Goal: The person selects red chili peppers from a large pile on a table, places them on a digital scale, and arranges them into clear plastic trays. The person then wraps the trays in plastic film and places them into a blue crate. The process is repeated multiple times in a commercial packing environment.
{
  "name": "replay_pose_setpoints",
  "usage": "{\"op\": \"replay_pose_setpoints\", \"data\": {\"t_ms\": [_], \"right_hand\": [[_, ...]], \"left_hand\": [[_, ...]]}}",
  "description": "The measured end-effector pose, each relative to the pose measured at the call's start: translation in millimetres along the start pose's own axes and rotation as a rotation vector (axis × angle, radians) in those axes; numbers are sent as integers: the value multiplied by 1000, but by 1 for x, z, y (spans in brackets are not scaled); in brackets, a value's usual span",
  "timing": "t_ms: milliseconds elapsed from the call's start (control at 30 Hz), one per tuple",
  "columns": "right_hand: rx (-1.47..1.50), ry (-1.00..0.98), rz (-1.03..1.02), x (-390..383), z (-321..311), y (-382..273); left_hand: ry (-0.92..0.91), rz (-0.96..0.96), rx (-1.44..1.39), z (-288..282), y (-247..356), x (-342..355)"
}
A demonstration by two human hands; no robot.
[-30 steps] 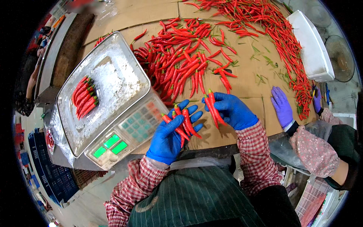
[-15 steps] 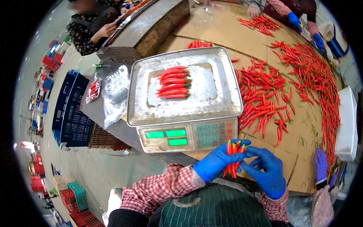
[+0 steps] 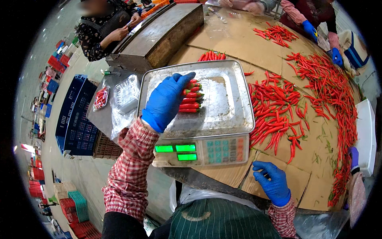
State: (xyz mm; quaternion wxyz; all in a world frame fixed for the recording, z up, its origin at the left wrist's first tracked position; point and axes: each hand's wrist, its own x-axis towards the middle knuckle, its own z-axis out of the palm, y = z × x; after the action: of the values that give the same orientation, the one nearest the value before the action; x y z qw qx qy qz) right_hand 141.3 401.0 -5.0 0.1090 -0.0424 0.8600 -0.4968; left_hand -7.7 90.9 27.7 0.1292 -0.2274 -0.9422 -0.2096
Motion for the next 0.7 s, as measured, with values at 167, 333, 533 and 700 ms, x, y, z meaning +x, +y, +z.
{"op": "replay_pose_setpoints", "data": {"t_ms": [167,333,533,700], "right_hand": [[-14,24,-4,1,-1,11],[-38,9,-10,1,3,17],[-55,-24,0,3,6,18],[-85,-37,-2,5,6,18]], "left_hand": [[-147,-1,245,12,-3,9],[-76,104,340,25,-19,-1],[-91,50,73,16,-15,-7],[-58,61,-110,11,-18,-7]]}}
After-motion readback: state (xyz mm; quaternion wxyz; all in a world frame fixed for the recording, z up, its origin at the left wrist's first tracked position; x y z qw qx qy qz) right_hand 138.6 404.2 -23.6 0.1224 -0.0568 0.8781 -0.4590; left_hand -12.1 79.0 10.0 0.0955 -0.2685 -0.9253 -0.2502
